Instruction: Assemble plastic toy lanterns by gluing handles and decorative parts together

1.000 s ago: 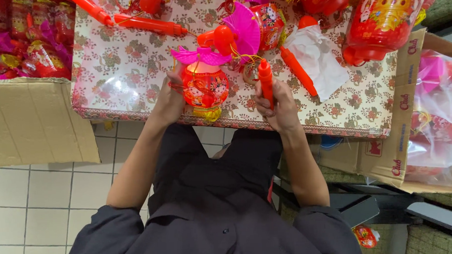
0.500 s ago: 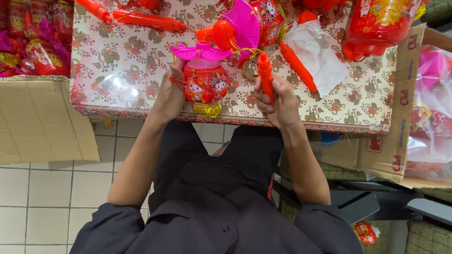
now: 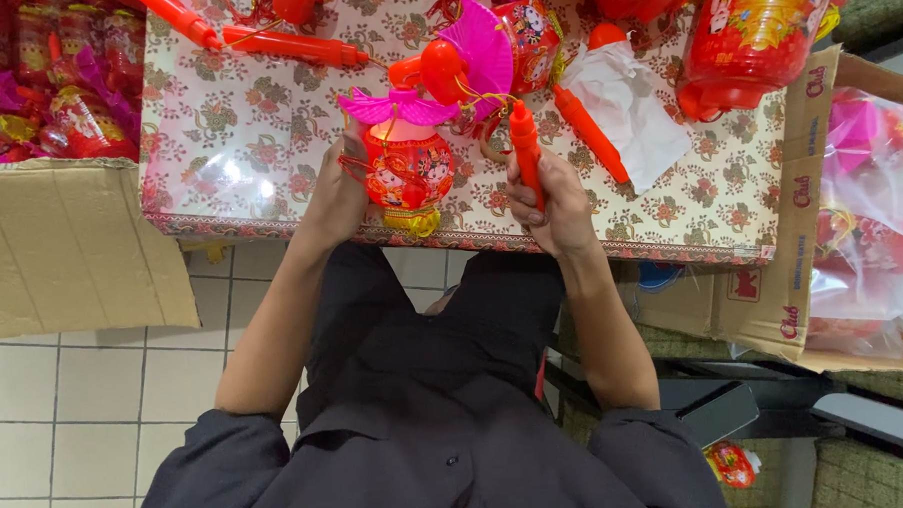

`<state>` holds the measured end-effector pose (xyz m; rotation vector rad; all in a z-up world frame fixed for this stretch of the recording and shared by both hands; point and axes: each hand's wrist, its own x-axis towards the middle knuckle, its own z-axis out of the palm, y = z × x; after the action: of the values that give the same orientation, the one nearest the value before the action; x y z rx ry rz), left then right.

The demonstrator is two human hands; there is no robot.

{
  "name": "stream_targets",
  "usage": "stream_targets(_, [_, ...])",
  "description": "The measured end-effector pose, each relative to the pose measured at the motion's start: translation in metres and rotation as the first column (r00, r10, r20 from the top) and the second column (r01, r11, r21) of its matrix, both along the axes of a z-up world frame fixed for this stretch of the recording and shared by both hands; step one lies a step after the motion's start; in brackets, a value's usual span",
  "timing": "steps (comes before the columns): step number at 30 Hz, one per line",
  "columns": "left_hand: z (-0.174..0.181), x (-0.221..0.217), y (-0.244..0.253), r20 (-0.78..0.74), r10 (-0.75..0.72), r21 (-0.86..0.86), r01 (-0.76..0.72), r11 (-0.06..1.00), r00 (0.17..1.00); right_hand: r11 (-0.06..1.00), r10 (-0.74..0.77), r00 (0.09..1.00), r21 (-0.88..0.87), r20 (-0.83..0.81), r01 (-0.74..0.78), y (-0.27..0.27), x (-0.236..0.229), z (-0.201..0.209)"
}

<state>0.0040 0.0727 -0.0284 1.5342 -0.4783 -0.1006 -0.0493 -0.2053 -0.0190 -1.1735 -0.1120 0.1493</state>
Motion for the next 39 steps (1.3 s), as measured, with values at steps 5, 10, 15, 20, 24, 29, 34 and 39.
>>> stream_targets(5, [-0.004,0.001,0.000,-0.006,0.001,0.003,-0.001,1.000,1.000,1.000,-0.014,1.000,0.002,-0.020,0.014,-0.001,-0.002,-0.001])
stream_targets(10, [0.023,-0.006,-0.006,-0.013,-0.017,0.005,0.017,1.000,1.000,0.995,-0.005,0.994,0.101,-0.105,0.016,-0.007,0.001,-0.015])
stream_targets(15, [0.025,0.016,0.032,0.076,-0.050,0.161,0.038,0.986,0.996,0.998,-0.024,0.999,-0.051,-0.023,0.023,-0.012,0.000,0.012])
stream_targets(20, [0.085,0.014,0.070,0.447,0.016,0.566,-0.297,0.769,0.894,0.736,0.129,0.984,-0.677,0.123,-0.012,-0.036,0.000,0.043])
stream_targets(24, [0.084,0.019,0.090,0.697,-0.069,0.550,-0.470,0.691,0.714,0.553,0.251,0.921,-0.825,0.297,0.115,-0.042,0.018,0.060])
stream_targets(29, [0.065,0.038,0.104,0.764,-0.121,0.546,-0.536,0.644,0.633,0.445,0.422,0.828,-0.880,0.369,0.165,-0.035,0.044,0.074])
stream_targets(34, [0.058,0.036,0.104,0.690,-0.105,0.560,-0.436,0.704,0.716,0.474,0.523,0.756,-0.872,0.393,0.126,-0.028,0.050,0.089])
stream_targets(39, [0.070,0.023,0.098,0.638,-0.127,0.617,-0.405,0.675,0.759,0.489,0.480,0.768,-0.856,0.425,0.168,-0.030,0.051,0.077])
